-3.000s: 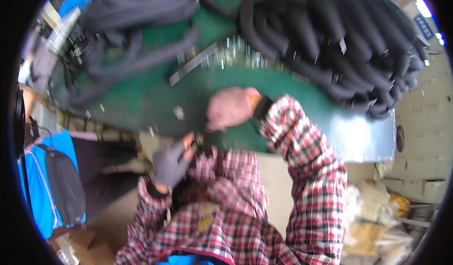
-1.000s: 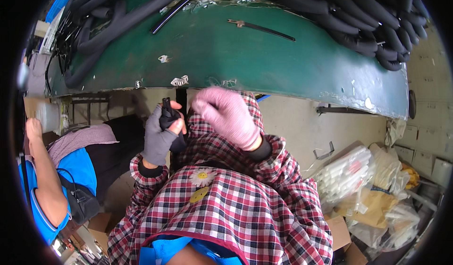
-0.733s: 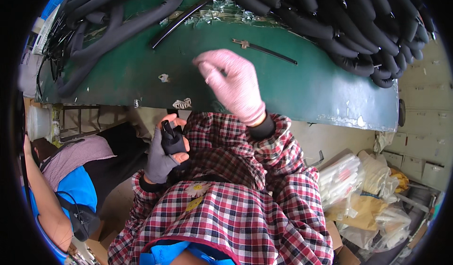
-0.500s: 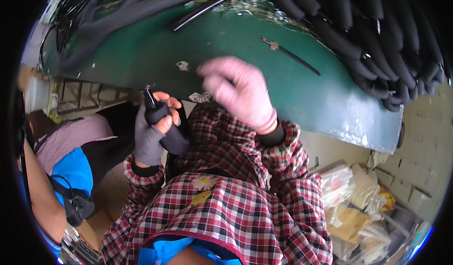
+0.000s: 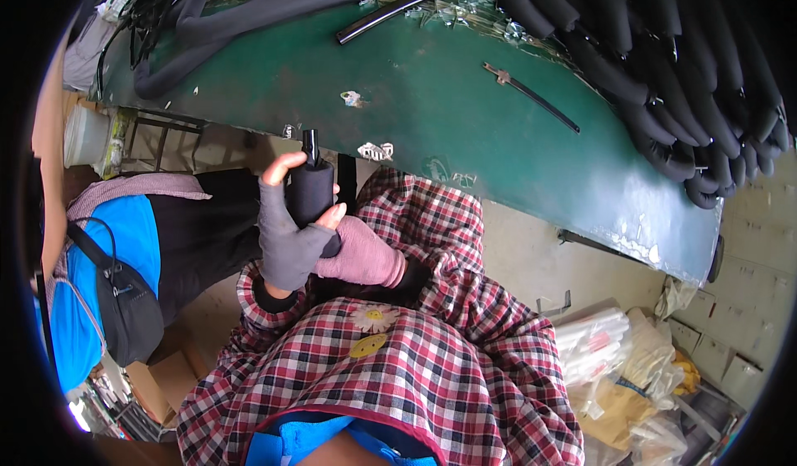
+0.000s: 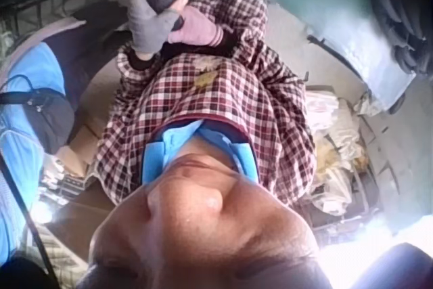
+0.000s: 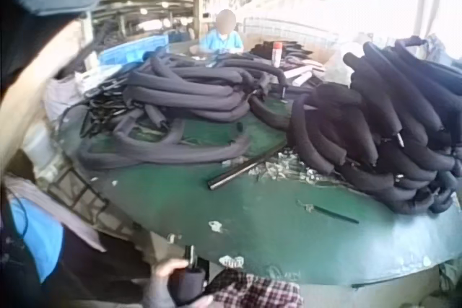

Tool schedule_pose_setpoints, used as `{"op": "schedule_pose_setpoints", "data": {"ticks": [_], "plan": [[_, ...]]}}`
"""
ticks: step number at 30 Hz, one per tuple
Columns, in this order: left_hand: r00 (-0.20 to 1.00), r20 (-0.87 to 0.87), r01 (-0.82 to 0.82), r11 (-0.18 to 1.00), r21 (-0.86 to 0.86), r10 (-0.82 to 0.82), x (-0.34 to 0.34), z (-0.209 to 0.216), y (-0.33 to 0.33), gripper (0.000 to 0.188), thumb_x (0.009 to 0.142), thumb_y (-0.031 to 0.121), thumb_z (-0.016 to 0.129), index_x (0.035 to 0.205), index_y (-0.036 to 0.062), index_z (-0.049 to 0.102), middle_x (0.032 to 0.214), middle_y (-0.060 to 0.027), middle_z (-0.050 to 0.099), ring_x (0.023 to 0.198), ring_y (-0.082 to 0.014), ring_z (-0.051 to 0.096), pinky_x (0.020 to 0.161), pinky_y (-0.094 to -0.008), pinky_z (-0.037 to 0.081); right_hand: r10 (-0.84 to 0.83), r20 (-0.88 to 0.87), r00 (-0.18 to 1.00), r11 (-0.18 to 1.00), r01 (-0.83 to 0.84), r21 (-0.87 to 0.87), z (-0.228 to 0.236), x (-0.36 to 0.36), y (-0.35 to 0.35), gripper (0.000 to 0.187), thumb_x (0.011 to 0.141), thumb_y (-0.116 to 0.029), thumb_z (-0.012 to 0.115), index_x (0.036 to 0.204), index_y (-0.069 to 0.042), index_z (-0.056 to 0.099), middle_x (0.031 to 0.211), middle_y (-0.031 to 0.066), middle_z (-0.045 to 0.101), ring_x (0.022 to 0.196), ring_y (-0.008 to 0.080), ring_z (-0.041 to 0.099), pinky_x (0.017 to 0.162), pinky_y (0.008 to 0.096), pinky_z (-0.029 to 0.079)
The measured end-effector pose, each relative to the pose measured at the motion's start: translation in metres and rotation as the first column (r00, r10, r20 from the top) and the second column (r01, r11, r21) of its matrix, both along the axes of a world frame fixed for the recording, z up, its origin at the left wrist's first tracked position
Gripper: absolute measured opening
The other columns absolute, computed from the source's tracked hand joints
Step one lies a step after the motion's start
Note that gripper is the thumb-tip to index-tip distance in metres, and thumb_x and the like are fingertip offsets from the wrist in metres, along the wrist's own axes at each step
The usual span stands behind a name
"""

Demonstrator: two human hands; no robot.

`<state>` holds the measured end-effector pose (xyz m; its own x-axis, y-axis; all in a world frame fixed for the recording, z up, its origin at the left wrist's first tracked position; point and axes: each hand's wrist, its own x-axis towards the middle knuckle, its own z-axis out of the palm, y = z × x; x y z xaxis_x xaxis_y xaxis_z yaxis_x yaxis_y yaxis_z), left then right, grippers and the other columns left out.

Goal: The person repeatedly picks up a black foam-covered handle and a small metal clip from a green workbench. They insert the clip into the end of the handle and then place the assembled unit on a growing pile to the right. The process is repeated continuously.

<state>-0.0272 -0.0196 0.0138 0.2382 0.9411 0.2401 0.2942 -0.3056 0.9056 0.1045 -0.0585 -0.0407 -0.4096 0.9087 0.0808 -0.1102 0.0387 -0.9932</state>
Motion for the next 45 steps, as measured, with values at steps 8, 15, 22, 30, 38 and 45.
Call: {"op": "schedule_pose_setpoints", "data": {"ticks": [8, 15, 22, 30, 38, 45], "plan": [[0.977, 0.024, -0.210, 0.977, -0.020, 0.211, 0.010, -0.010, -0.012, 0.045, 0.073, 0.006, 0.084, 0.105, 0.0071, 0.053, 0.094, -0.0078, 0.058, 0.081, -0.0189, 0.058, 0.078, -0.0335, 0.050, -0.143, -0.004, 0.990, 0.985, 0.141, -0.100, -0.012, -0.006, -0.021, 0.037, 0.079, -0.020, 0.080, 0.106, -0.002, 0.063, 0.093, 0.0092, 0.069, 0.087, 0.0193, 0.067, 0.080, 0.0344, 0.054], [0.980, 0.054, -0.172, 0.950, -0.260, 0.192, 0.013, -0.008, -0.019, 0.053, 0.074, 0.007, 0.084, 0.116, 0.0075, 0.052, 0.099, -0.0077, 0.060, 0.083, -0.0161, 0.060, 0.077, -0.0314, 0.052, -0.190, 0.093, 0.977, 0.980, 0.184, 0.074, -0.009, -0.010, -0.020, 0.044, 0.078, -0.026, 0.078, 0.112, -0.003, 0.061, 0.100, 0.0140, 0.067, 0.092, 0.0338, 0.066, 0.084, 0.0395, 0.053], [0.986, -0.140, -0.119, 0.976, -0.184, 0.093, 0.011, -0.004, -0.019, 0.060, 0.077, 0.008, 0.078, 0.131, 0.0065, 0.050, 0.103, -0.0103, 0.063, 0.087, -0.0201, 0.064, 0.079, -0.0344, 0.054, -0.285, 0.091, 0.954, 0.930, 0.253, 0.265, -0.017, -0.018, -0.015, 0.048, 0.077, -0.029, 0.076, 0.113, -0.002, 0.060, 0.101, 0.0189, 0.066, 0.094, 0.0390, 0.064, 0.084, 0.0426, 0.053], [0.974, 0.212, 0.028, 0.895, -0.446, 0.075, 0.010, -0.005, -0.002, 0.077, 0.080, 0.001, 0.074, 0.145, 0.0060, 0.035, 0.104, -0.0071, 0.060, 0.089, -0.0146, 0.059, 0.084, -0.0313, 0.050, -0.120, 0.147, 0.982, 0.986, 0.101, 0.131, 0.006, 0.015, -0.002, 0.052, 0.075, -0.031, 0.080, 0.114, -0.002, 0.063, 0.102, 0.0175, 0.067, 0.095, 0.0351, 0.065, 0.086, 0.0409, 0.053], [0.935, 0.342, 0.242, 0.877, -0.415, -0.096, -0.011, 0.006, 0.006, 0.090, 0.081, 0.007, 0.078, 0.155, 0.0050, 0.027, 0.115, -0.0042, 0.056, 0.097, -0.0095, 0.056, 0.088, -0.0244, 0.047, -0.384, -0.215, 0.898, 0.910, 0.408, 0.077, 0.021, 0.023, 0.020, 0.046, 0.083, -0.020, 0.077, 0.122, -0.001, 0.063, 0.122, 0.0121, 0.062, 0.118, 0.0252, 0.059, 0.102, 0.0362, 0.046], [0.909, 0.398, 0.291, 0.872, -0.394, -0.124, -0.013, -0.006, 0.007, 0.087, 0.081, 0.004, 0.077, 0.153, 0.0031, 0.029, 0.134, -0.0074, 0.049, 0.115, -0.0135, 0.053, 0.101, -0.0284, 0.045, -0.347, -0.395, 0.851, 0.938, 0.316, -0.143, 0.015, 0.008, 0.014, 0.037, 0.086, -0.018, 0.074, 0.117, -0.002, 0.061, 0.122, 0.0107, 0.060, 0.115, 0.0213, 0.057, 0.104, 0.0372, 0.044]]}}
